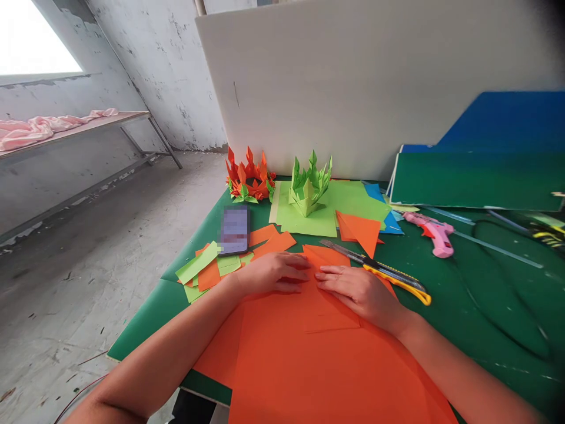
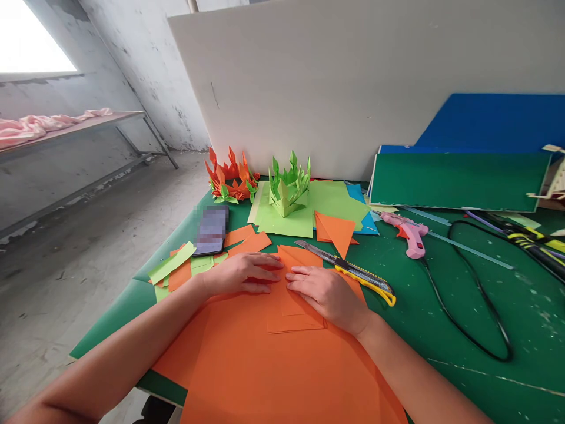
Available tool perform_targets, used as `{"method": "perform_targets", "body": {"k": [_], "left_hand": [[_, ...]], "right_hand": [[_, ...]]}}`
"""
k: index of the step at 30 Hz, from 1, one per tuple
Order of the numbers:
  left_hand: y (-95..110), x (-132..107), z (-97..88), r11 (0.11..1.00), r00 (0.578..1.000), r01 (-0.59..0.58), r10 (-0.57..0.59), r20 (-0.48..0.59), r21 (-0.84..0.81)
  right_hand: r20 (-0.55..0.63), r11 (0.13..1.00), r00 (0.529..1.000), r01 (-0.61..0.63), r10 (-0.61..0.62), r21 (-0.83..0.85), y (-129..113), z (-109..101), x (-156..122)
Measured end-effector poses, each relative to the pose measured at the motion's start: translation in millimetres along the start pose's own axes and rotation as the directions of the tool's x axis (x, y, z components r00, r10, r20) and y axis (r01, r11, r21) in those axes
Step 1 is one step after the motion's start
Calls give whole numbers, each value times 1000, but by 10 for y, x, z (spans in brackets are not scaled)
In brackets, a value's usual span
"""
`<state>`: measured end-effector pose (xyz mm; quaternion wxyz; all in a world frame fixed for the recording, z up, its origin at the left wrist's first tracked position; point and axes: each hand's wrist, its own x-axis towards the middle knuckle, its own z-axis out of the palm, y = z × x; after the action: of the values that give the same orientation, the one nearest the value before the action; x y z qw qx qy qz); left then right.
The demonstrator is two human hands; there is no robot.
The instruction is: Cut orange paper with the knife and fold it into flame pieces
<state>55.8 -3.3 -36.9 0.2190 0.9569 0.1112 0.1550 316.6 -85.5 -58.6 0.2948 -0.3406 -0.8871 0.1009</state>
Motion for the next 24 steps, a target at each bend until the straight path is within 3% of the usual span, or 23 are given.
{"method": "perform_targets", "body": {"k": [11,24], "left_hand": [[-14,-5,0,995,997,70,-69,15,-76],[-14,21,-3,998,999,43,-43,24,-41]], "right_hand": [[39,1000,999,-4,5,-29,15,7,-16],[63,1000,998,-3,4,-20,60,33,-42]]}}
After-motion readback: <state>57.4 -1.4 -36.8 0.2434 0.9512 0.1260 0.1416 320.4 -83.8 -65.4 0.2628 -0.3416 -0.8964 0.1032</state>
